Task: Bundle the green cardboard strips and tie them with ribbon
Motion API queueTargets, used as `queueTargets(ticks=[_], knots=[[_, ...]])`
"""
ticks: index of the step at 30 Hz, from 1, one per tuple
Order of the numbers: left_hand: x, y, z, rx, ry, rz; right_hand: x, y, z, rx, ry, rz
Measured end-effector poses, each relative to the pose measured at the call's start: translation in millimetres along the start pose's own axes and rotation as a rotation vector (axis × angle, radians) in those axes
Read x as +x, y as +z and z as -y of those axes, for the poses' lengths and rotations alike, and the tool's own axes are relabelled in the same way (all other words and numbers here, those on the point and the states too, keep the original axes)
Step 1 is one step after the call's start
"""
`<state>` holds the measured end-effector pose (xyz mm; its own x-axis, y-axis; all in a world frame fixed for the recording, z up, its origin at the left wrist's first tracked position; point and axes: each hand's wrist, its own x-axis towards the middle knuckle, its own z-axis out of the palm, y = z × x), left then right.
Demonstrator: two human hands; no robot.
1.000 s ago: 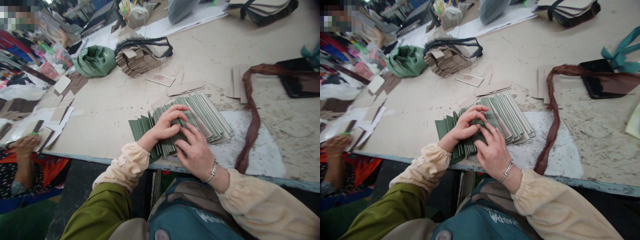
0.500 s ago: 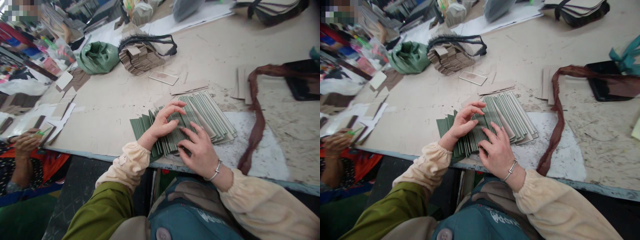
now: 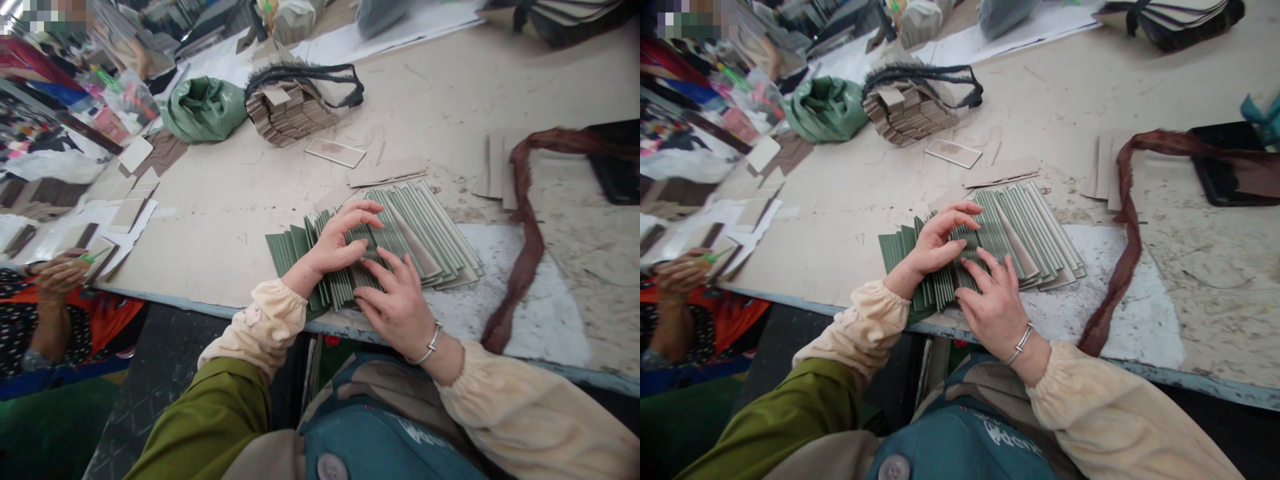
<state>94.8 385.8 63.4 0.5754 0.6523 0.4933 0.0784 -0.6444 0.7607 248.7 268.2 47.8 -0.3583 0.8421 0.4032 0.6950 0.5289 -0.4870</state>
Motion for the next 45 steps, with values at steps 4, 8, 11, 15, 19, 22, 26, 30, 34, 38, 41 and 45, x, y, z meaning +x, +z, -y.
queueTargets(ticks=[4,8,11,15,19,22,26,30,34,38,41,45], knots=[[0.1,0.1,0.1,0.000,-0.002,0.000,-0.1,0.2,5.1,0.034,0.006,0.033],[0.2,0.1,0.5,0.009,0.004,0.001,1.1,1.1,9.8,0.044,0.031,0.042],[0.5,0.1,0.0,0.030,0.001,0.004,1.8,3.1,11.1,0.031,0.052,0.041],[1.3,0.3,-2.0,0.028,0.005,0.004,2.0,4.7,10.6,0.032,0.060,0.042],[1.7,0.2,-3.1,0.027,0.012,0.015,2.0,4.5,9.9,0.041,0.057,0.040],[1.5,0.2,-3.1,0.041,0.004,0.019,1.9,4.1,9.8,0.040,0.054,0.043],[1.8,0.2,-3.3,0.044,0.008,0.019,1.9,4.0,10.1,0.032,0.054,0.042],[2.4,0.1,-3.9,0.044,0.007,0.025,2.5,3.5,10.8,0.025,0.047,0.048],[2.7,0.2,-4.2,0.038,0.005,0.034,2.9,2.5,11.4,0.026,0.045,0.049],[2.8,0.7,-4.1,0.042,0.000,0.036,3.0,2.1,10.6,0.033,0.049,0.050],[3.2,1.0,-3.9,0.056,-0.004,0.042,2.7,2.5,9.8,0.034,0.054,0.015],[3.6,1.5,-3.6,0.052,0.006,0.048,1.6,4.1,10.5,0.049,-0.001,0.004]])
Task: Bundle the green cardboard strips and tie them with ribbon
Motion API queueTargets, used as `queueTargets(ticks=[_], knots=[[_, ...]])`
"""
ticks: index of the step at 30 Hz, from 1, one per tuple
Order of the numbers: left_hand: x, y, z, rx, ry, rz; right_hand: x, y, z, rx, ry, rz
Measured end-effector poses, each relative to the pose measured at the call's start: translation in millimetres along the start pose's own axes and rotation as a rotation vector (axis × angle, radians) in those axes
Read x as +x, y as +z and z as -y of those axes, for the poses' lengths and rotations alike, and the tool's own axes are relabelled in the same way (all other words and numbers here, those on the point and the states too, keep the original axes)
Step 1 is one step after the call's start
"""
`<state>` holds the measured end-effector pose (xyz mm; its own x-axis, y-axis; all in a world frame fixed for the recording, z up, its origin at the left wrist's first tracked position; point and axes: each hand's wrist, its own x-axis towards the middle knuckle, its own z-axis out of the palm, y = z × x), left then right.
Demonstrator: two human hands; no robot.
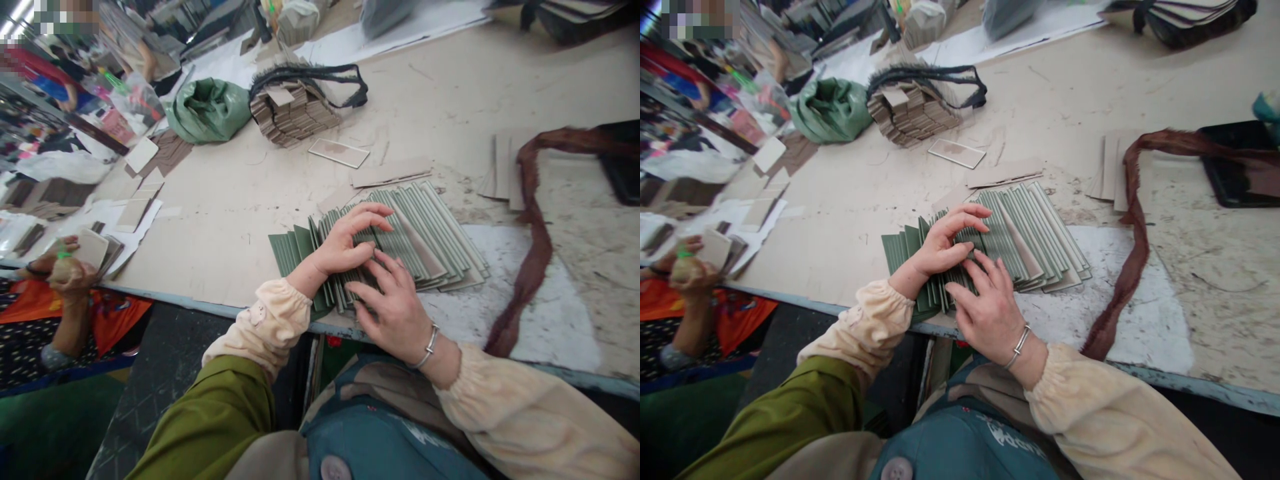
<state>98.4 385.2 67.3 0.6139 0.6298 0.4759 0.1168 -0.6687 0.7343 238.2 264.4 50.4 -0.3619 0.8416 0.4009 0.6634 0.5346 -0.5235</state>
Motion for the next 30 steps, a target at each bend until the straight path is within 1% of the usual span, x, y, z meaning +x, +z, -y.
queueTargets(ticks=[3,8,14,17,24,30], knots=[[-0.4,0.2,0.3,-0.018,0.005,-0.009,-1.2,1.5,0.8,0.022,-0.030,0.026],[-1.9,-0.4,2.6,-0.052,-0.021,-0.027,0.0,0.2,2.7,0.031,-0.004,0.047],[-1.8,-1.4,5.0,-0.212,-0.074,-0.152,4.7,-1.4,18.9,0.010,0.038,0.069],[-1.3,-2.2,4.8,-0.248,-0.102,-0.185,4.5,2.2,28.9,-0.022,0.061,0.059],[-1.2,-0.9,4.7,-0.294,-0.117,-0.187,6.2,11.0,41.6,-0.109,0.119,0.060],[-0.6,1.0,6.1,-0.271,-0.118,-0.180,13.7,18.0,49.8,-0.161,0.138,0.035]])
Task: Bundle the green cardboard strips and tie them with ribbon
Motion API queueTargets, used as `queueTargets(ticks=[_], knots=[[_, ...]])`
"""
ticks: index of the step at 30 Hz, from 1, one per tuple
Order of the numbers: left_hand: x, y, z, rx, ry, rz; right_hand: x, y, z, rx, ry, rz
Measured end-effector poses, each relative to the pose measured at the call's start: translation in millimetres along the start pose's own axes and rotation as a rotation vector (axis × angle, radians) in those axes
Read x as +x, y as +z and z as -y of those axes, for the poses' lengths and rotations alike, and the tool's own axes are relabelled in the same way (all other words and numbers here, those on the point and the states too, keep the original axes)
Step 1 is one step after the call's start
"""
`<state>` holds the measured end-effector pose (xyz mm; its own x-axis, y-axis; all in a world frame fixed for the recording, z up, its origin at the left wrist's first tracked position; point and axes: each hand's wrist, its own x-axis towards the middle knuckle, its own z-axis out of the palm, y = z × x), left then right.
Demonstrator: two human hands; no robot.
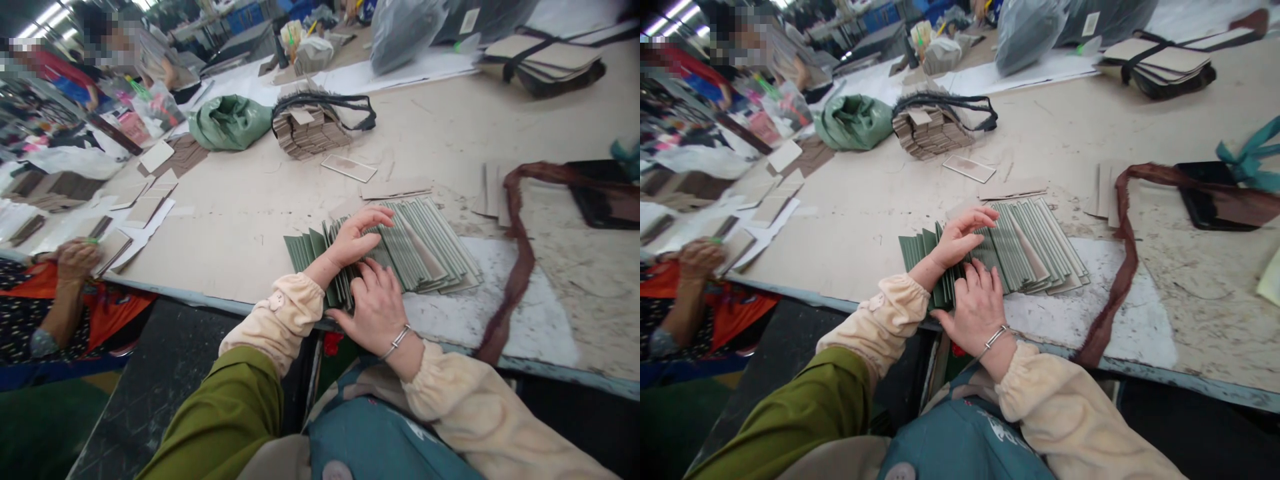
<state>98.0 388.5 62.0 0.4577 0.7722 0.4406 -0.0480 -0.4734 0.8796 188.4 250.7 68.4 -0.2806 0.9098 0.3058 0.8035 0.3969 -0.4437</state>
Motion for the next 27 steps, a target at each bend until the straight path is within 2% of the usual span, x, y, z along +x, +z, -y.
queueTargets(ticks=[5,19,23,27], knots=[[1.2,1.5,2.1,0.047,-0.012,0.005,1.8,4.1,1.3,0.005,-0.008,-0.039],[2.2,1.9,6.6,0.099,0.030,0.006,-0.2,3.9,3.5,-0.031,0.015,-0.022],[3.4,0.2,-1.6,0.011,0.063,0.002,-1.2,4.3,3.5,-0.022,0.011,-0.037],[8.8,-3.7,-13.4,-0.148,0.048,-0.055,-1.3,4.4,2.9,-0.023,0.017,-0.016]])
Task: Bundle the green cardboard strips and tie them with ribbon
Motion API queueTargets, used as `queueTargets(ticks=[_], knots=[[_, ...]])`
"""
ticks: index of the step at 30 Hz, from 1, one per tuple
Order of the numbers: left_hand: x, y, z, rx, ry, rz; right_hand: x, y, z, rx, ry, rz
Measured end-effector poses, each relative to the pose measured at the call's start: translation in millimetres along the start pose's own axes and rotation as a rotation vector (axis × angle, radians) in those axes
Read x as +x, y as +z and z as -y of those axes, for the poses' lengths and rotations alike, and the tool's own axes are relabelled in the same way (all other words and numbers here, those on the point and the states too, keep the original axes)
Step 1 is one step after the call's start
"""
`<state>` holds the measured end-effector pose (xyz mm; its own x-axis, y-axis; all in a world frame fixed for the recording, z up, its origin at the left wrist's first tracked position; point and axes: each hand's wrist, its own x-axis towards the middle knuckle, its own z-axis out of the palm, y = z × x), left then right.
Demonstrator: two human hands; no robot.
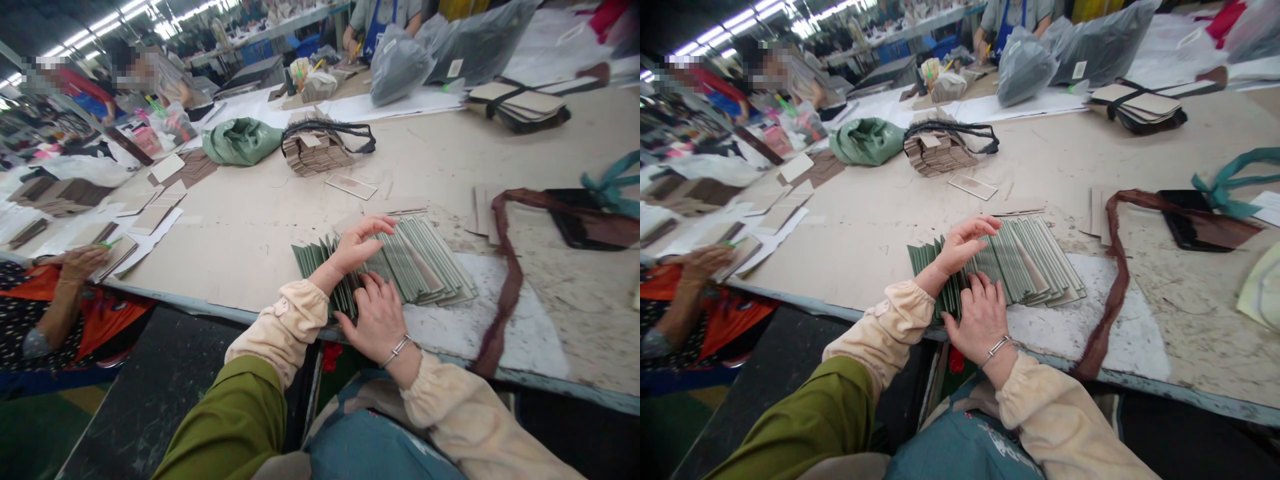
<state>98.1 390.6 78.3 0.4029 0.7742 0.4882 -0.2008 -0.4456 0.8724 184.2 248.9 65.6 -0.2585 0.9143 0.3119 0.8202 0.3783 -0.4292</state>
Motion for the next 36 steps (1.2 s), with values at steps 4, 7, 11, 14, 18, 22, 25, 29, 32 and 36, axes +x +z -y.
queueTargets(ticks=[4,7,11,14,18,22,25,29,32,36], knots=[[5.3,-3.3,-3.1,-0.093,-0.025,-0.096,0.7,-1.7,-0.5,-0.012,0.012,0.036],[6.2,-6.7,-3.0,-0.143,-0.038,-0.146,1.4,-3.4,-0.4,-0.019,0.015,0.054],[8.1,-16.3,-9.7,-0.176,0.000,-0.241,2.0,-4.2,0.4,-0.028,0.020,0.064],[11.0,-27.4,-15.7,-0.207,0.099,-0.461,1.6,-2.9,0.4,-0.034,0.028,0.058],[12.3,-38.5,-16.2,-0.280,0.123,-0.800,1.0,-0.4,-1.0,-0.037,0.031,0.047],[14.1,-44.7,-14.7,-0.302,0.077,-0.933,0.6,1.4,-2.5,-0.028,0.024,0.040],[18.1,-51.7,-15.8,-0.351,0.111,-1.043,0.2,2.1,-2.9,-0.023,0.028,0.030],[18.9,-59.0,-15.3,-0.473,0.090,-1.203,0.0,1.8,-3.1,-0.021,0.030,0.033],[12.7,-61.2,-12.7,-0.561,0.069,-1.245,-0.2,1.2,-3.5,-0.023,0.029,0.036],[-2.7,-66.2,-10.3,-0.524,0.035,-1.253,-0.4,0.7,-4.0,-0.026,0.034,0.039]])
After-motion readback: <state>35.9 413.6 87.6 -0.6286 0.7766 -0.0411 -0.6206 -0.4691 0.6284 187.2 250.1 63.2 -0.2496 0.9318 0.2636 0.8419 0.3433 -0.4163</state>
